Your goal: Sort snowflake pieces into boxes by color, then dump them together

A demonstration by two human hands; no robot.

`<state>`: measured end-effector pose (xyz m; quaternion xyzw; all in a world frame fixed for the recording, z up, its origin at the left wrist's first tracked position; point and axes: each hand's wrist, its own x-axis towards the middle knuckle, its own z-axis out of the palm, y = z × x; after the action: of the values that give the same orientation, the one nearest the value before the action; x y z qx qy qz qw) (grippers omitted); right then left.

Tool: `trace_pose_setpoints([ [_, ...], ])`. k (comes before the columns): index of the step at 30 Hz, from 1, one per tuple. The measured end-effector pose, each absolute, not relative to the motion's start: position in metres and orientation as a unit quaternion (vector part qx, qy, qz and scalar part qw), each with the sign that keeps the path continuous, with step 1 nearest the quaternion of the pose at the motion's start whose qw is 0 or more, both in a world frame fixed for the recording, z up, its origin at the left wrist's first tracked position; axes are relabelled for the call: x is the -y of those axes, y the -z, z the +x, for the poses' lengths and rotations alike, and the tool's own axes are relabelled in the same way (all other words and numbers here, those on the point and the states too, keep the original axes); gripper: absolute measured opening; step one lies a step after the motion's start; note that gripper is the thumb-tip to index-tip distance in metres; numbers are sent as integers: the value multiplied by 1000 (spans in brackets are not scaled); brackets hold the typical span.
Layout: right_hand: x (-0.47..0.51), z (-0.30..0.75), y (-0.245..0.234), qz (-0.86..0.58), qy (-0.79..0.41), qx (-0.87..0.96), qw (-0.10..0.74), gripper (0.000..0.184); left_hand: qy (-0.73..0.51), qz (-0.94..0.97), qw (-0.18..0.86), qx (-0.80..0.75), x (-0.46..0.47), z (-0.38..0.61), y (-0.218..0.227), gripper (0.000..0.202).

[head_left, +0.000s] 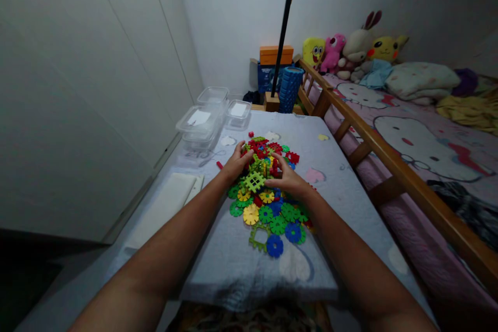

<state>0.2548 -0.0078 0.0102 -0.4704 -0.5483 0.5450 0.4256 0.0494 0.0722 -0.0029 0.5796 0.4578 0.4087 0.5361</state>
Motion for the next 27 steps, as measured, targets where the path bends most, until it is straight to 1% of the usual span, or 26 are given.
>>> trace_pose_setpoints([
  [3, 7, 238, -14, -411, -623, 452, 488, 108, -433, 513, 603, -431, -68, 57, -4, 87],
  [5, 5, 233, -17, -398, -652, 393, 512, 102, -441, 483, 632, -416, -66, 62, -8, 85],
  [8, -1, 235, -25, -397, -661, 340, 538, 89, -440, 480, 651, -391, -64, 67, -14, 80],
  [10, -6, 243, -30, -397, -659, 315, 556, 78, -434, 510, 641, -376, -65, 69, -17, 73],
  [12, -11, 253, -34, -399, -654, 301, 568, 69, -413, 559, 607, -386, -65, 68, -20, 68],
  [14, -17, 263, -37, -407, -645, 302, 572, 62, -366, 617, 556, -420, -66, 65, -23, 63],
  [17, -24, 273, -40, -422, -627, 313, 576, 60, -279, 704, 476, -447, -67, 57, -26, 49],
  [20, -31, 276, -47, -436, -612, 341, 565, 61, -233, 765, 380, -465, -70, 48, -28, 39],
  [23, -35, 270, -58, -443, -620, 381, 524, 63, -248, 771, 304, -502, -78, 43, -30, 38],
  [25, -36, 264, -65, -440, -627, 413, 493, 63, -276, 757, 288, -518, -88, 43, -32, 41],
  [27, -37, 260, -70, -436, -624, 453, 464, 58, -298, 741, 281, -533, -103, 45, -34, 46],
])
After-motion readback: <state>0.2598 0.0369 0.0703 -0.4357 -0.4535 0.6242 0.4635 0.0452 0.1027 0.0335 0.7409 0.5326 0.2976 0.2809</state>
